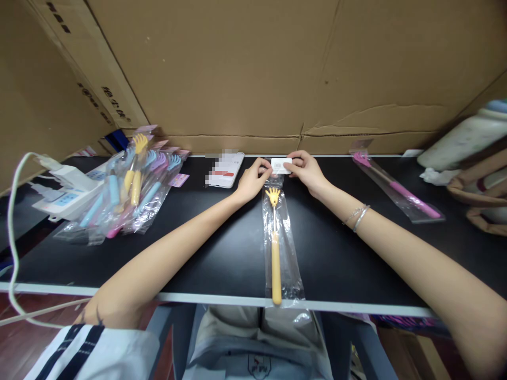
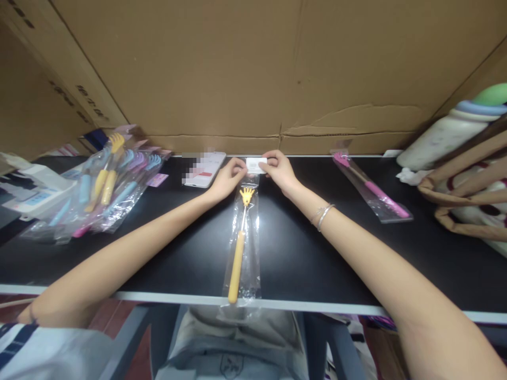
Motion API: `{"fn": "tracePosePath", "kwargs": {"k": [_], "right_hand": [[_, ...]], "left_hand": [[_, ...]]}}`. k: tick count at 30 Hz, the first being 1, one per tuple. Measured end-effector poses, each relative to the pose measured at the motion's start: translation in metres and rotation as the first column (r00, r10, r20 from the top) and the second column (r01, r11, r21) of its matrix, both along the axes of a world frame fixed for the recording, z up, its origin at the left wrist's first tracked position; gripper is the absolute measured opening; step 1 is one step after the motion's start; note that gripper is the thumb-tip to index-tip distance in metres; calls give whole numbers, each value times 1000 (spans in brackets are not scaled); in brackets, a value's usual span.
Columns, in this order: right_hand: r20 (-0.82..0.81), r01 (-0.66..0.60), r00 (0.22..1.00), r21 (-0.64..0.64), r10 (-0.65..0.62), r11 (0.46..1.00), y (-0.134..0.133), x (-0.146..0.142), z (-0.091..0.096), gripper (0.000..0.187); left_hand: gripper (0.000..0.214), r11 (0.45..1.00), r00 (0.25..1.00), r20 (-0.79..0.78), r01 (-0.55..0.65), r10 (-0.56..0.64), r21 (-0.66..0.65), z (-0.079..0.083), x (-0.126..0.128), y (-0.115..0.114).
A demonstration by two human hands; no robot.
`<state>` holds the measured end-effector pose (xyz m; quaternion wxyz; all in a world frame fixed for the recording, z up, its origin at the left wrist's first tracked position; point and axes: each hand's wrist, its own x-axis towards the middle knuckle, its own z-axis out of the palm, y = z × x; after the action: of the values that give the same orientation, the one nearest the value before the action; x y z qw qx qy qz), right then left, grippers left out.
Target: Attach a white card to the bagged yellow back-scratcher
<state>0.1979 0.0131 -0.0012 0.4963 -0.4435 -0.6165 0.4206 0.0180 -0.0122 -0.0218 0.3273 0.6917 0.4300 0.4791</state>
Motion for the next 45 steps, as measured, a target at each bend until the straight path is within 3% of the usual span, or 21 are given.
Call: {"fn": "tracePosePath", "kwargs": {"k": [12,22,31,39,45], "right_hand": [[11,-4,1000,50,4,999,-4,-4,-4,35],[-3,29,1000,118,-28,993,-9,-8,-7,35],[16,9,1000,142,-12,990,-12,-11,-10,34],[35,-34,999,236,27,971,-14,-13,-9,24],[120,1,992,311,-41,950,-14,-12,-8,20]], "left_hand": [[15,997,998,51,-43,46,-59,5,2,-3],[25,994,982,182,66,-50,-86,0,1,1],[37,994,982,173,90,-77,-68,-5,-1,6],[39,990,976,203,103,-81,-98,-3,-1,5],[45,996,985,161,76,-68,-45,-3,-3,6]]}}
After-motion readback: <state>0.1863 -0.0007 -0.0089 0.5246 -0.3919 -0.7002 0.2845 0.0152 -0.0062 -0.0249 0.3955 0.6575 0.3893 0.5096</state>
